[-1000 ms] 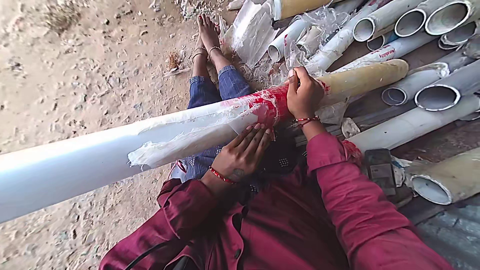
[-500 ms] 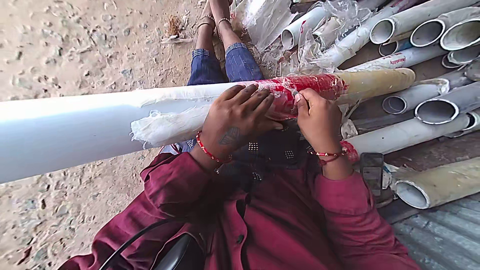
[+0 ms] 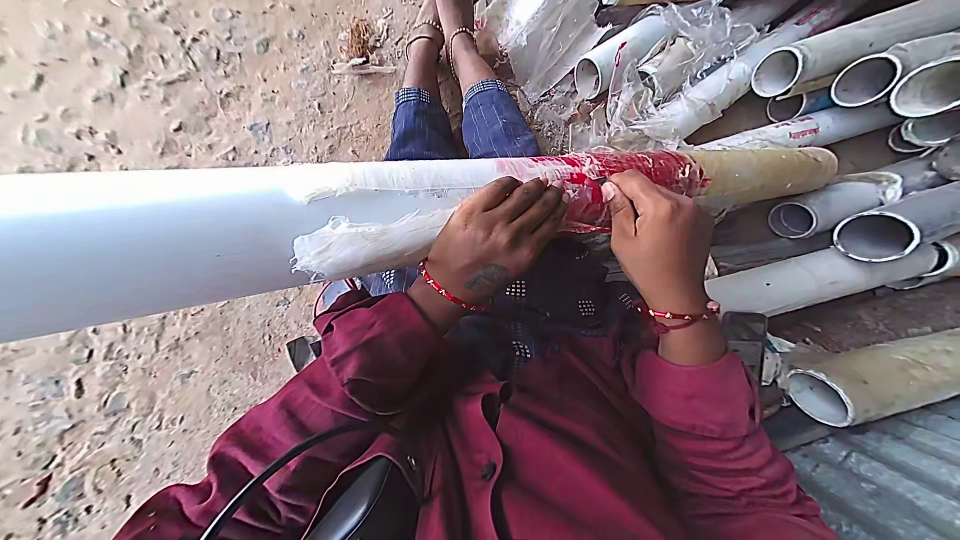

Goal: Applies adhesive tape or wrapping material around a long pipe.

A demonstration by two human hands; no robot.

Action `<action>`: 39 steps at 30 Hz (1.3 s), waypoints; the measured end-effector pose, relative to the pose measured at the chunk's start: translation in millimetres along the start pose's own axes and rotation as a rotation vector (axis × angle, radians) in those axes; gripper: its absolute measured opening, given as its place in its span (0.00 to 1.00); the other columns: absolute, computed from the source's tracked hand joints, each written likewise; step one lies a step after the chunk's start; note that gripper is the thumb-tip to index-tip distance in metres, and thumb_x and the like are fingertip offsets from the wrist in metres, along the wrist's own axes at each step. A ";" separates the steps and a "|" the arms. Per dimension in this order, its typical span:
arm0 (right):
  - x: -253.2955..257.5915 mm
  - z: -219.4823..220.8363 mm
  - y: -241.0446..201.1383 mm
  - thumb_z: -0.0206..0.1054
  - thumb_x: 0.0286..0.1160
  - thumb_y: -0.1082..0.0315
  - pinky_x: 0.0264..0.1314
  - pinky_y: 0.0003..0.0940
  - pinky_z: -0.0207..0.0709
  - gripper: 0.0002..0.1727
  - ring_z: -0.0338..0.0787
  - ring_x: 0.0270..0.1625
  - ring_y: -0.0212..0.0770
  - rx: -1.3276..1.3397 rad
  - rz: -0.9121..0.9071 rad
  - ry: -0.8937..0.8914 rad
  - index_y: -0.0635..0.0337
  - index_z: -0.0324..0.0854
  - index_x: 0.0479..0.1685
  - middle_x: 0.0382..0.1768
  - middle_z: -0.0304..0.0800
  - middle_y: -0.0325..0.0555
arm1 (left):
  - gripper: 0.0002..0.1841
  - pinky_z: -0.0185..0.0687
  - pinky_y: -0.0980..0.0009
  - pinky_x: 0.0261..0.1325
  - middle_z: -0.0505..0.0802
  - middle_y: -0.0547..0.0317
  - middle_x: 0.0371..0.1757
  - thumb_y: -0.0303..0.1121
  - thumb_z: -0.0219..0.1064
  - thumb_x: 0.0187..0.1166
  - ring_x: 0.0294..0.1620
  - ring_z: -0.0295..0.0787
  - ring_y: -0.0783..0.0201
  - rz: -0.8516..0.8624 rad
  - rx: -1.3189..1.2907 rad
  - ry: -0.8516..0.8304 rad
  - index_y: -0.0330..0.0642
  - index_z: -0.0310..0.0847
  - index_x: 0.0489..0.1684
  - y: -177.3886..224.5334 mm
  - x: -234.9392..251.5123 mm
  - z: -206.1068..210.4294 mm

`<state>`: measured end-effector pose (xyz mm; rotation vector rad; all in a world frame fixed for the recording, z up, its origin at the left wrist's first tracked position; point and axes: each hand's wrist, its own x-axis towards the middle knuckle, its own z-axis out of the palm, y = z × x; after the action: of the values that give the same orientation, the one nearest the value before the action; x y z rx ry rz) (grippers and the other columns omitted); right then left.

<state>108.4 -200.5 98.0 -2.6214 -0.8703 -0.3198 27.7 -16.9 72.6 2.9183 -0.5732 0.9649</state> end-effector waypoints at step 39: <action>32.2 36.5 53.3 0.55 0.90 0.66 0.34 0.57 0.78 0.18 0.94 0.35 0.60 0.102 0.020 0.272 0.69 0.89 0.49 0.34 0.94 0.61 | 0.29 0.75 0.53 0.38 0.89 0.39 0.37 0.52 0.80 0.63 0.43 0.89 0.42 -0.323 0.019 -0.310 0.29 0.85 0.40 22.9 45.1 -7.0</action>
<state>169.9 -208.5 61.0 -2.4180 -0.7466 -0.5937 49.3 -52.5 102.0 3.0621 -0.0851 0.4904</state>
